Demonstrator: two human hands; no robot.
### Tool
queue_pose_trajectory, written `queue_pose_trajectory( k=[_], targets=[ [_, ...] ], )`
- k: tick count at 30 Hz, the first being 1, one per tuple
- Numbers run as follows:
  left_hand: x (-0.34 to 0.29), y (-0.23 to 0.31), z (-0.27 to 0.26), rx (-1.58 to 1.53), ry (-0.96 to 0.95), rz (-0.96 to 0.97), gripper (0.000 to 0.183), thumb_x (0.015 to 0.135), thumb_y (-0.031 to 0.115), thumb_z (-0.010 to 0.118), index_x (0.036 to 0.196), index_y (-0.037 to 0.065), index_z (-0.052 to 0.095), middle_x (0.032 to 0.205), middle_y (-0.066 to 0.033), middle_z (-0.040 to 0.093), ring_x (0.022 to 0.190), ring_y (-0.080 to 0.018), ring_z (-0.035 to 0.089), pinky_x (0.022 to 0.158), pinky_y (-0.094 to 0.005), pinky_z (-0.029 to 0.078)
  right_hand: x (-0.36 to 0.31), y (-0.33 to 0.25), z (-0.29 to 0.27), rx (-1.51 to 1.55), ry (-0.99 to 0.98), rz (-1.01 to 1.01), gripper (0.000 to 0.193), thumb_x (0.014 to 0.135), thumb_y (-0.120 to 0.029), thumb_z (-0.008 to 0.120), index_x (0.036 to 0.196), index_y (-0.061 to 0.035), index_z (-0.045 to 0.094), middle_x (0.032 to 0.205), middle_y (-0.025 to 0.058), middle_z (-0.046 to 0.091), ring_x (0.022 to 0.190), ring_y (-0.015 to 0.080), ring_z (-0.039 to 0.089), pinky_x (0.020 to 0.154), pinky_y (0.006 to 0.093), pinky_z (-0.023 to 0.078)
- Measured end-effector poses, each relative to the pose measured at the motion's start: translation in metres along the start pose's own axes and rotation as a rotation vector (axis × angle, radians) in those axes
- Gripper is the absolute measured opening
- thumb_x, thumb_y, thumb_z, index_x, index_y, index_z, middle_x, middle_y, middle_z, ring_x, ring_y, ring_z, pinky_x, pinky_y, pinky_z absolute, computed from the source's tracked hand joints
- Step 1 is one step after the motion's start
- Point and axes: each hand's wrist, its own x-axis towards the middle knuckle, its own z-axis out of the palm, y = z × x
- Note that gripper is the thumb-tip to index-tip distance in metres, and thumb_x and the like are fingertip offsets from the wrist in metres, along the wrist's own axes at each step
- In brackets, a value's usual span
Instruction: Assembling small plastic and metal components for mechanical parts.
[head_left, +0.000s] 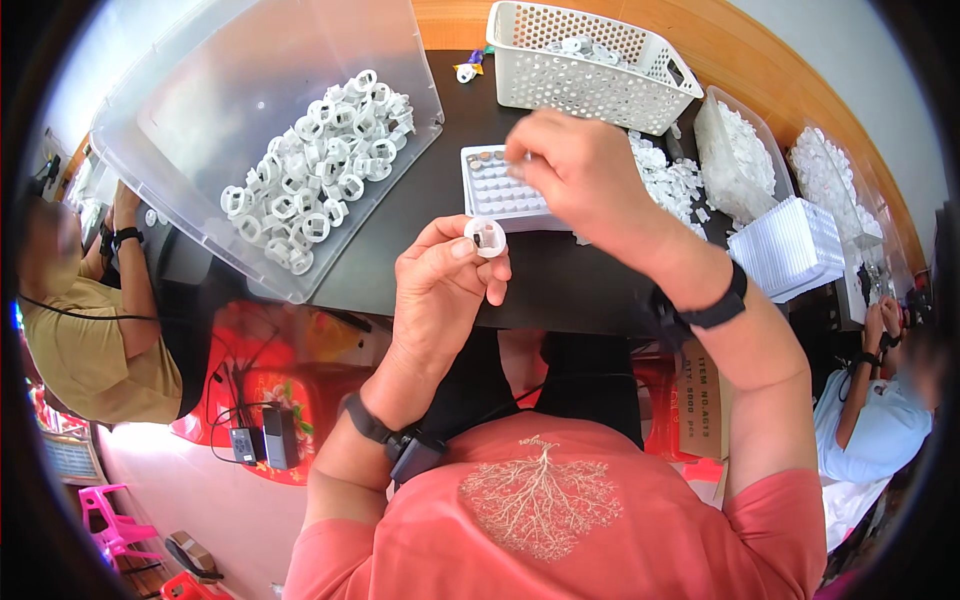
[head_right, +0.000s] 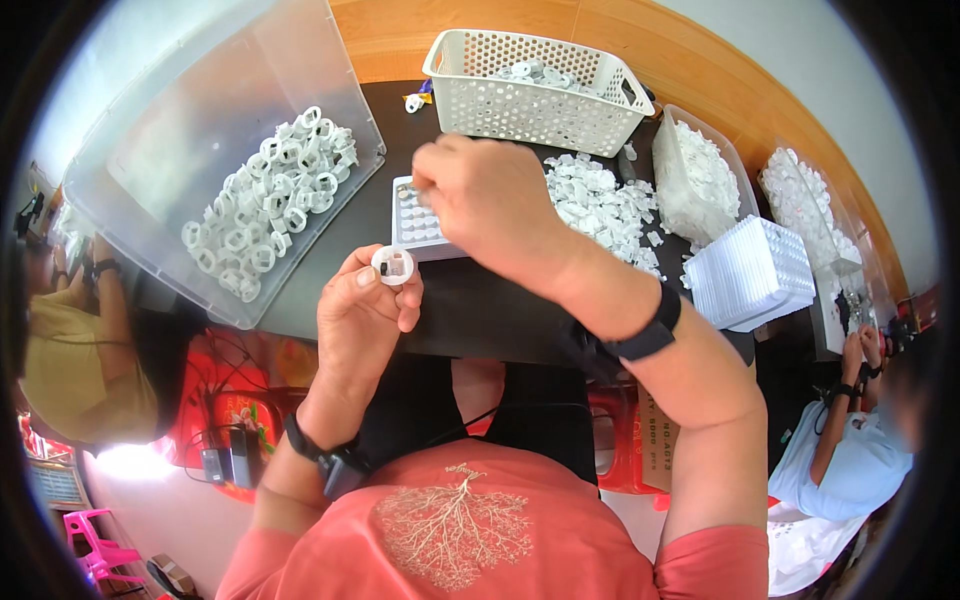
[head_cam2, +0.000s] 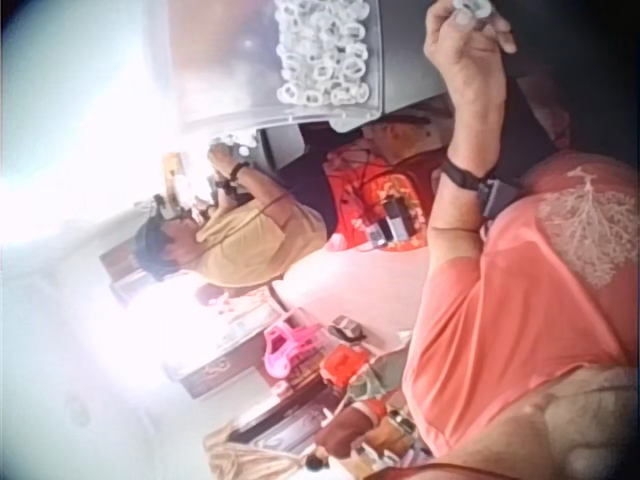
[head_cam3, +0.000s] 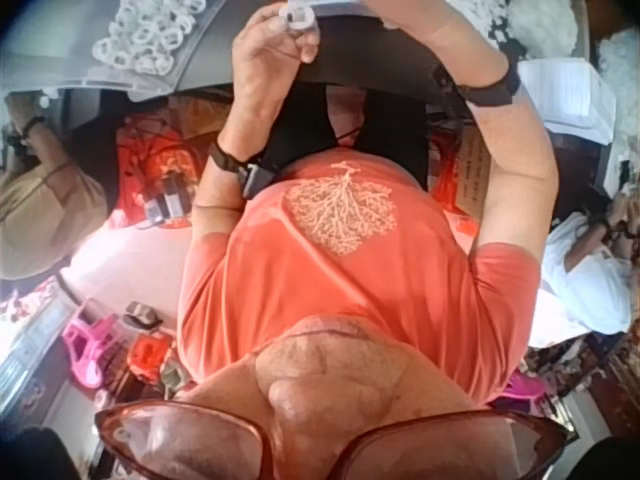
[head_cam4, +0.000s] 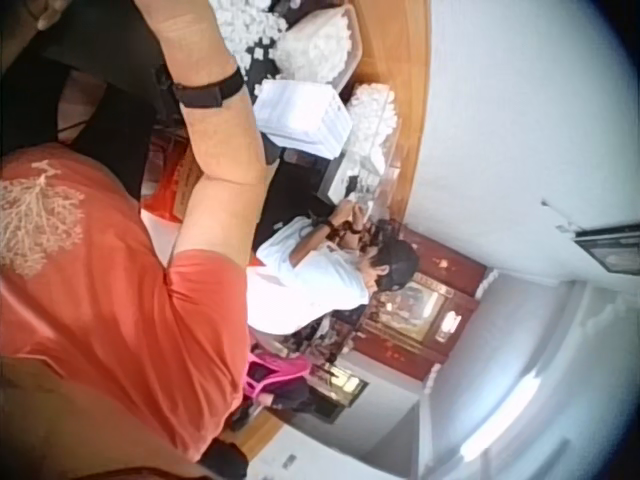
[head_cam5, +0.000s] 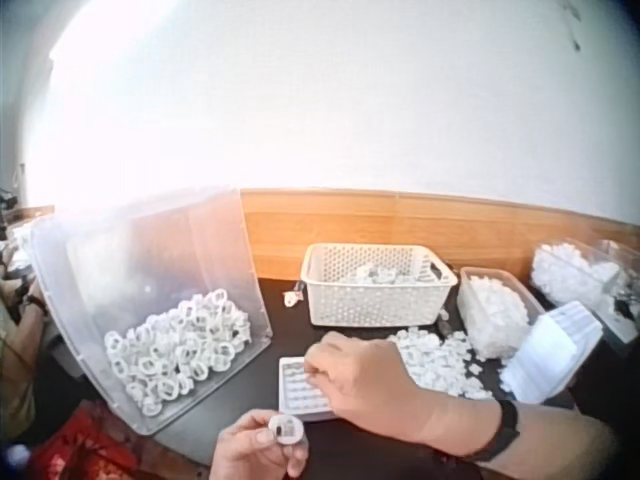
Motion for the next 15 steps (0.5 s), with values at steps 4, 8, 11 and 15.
queue_pose_trajectory(
  k=[4,8,11,15],
  targets=[
    [0.004,-0.004,-0.002,-0.06,0.017,-0.09,0.031,0.084,0.025,0.071,0.104,0.003,0.061,0.093,-0.0143,0.064,0.076,-0.0239,0.063,0.054,-0.0301,0.047,0.023,0.03,0.024,-0.088,-0.181,-0.109,0.008,0.085,-0.015,0.064,0.084,-0.011,0.07,0.081,0.0059,0.068,0.073,0.0284,0.067,0.063,0.0417,0.052],
    [0.006,-0.005,-0.012,-0.11,-0.046,-0.11,0.032,0.083,0.025,0.071,0.105,0.003,0.062,0.094,-0.0141,0.065,0.074,-0.0236,0.063,0.053,-0.0305,0.047,0.028,0.037,0.041,-0.119,-0.282,-0.122,0.004,0.085,-0.015,0.067,0.084,-0.0122,0.07,0.08,0.0033,0.067,0.072,0.0271,0.067,0.063,0.0398,0.051],
    [0.006,-0.003,-0.012,-0.125,-0.034,-0.146,0.034,0.083,0.025,0.071,0.107,0.003,0.063,0.096,-0.0143,0.065,0.075,-0.0235,0.063,0.052,-0.0309,0.046,0.028,0.036,0.044,-0.172,-0.37,-0.106,0.006,0.085,-0.015,0.066,0.086,-0.0128,0.071,0.083,0.0032,0.069,0.073,0.0271,0.067,0.065,0.039,0.052],
    [0.005,-0.004,-0.012,-0.113,-0.035,-0.15,0.036,0.084,0.026,0.071,0.109,0.002,0.063,0.097,-0.0148,0.065,0.074,-0.0236,0.063,0.051,-0.0315,0.047,0.029,0.037,0.047,-0.183,-0.383,-0.071,0.009,0.086,-0.017,0.065,0.086,-0.0109,0.072,0.086,0.0048,0.07,0.075,0.028,0.068,0.068,0.0396,0.052]
  ],
)
